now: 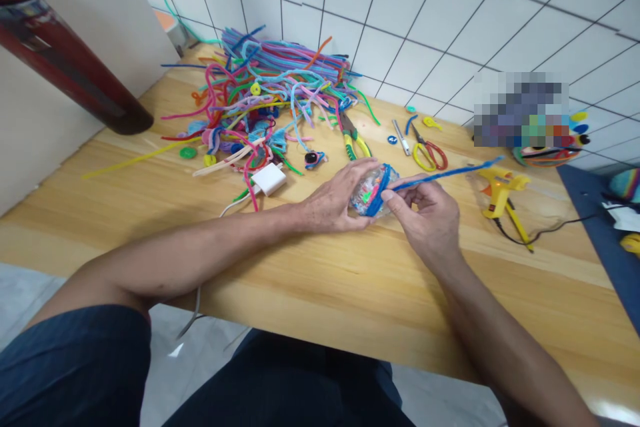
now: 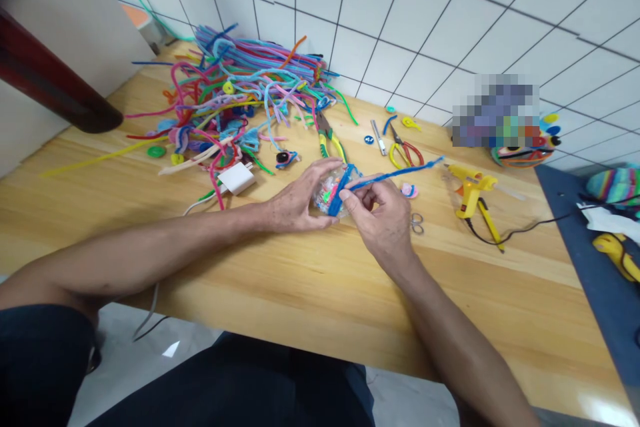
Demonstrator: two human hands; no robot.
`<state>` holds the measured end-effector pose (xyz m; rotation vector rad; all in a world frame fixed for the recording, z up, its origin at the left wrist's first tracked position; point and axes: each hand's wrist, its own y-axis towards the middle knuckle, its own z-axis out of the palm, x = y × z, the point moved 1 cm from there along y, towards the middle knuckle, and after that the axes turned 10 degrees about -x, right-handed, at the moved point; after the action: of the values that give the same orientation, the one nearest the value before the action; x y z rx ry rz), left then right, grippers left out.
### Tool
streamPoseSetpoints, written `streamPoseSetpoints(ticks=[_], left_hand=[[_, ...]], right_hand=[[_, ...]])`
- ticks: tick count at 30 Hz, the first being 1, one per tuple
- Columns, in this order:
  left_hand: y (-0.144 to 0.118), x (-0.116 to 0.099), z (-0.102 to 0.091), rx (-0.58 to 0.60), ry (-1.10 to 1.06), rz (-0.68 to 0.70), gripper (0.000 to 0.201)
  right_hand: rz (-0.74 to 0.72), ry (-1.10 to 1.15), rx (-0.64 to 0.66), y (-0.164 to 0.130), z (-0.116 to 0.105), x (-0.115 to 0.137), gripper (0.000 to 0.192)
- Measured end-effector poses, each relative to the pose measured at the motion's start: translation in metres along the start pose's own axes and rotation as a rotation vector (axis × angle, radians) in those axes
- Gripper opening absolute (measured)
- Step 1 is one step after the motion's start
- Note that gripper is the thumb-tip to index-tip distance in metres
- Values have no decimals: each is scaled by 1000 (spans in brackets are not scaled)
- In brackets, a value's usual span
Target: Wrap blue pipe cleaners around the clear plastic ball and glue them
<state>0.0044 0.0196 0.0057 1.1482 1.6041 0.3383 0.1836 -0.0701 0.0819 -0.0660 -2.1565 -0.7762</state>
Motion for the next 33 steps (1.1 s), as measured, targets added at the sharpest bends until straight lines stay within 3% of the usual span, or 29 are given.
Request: streamPoseSetpoints(ticks=[14, 18, 25, 33], left_hand=[[0, 3, -2, 36, -21, 52, 95], [0, 3, -2, 28, -20, 29, 96], [0, 3, 0, 8, -15, 28, 88], [0, 2, 0, 35, -24, 33, 86]], right_hand=[[3, -9, -18, -1, 1, 0, 20], [-4, -17, -17, -2, 1, 0, 15], [3, 1, 53, 3, -3, 3, 12], [113, 104, 130, 6, -6, -4, 12]])
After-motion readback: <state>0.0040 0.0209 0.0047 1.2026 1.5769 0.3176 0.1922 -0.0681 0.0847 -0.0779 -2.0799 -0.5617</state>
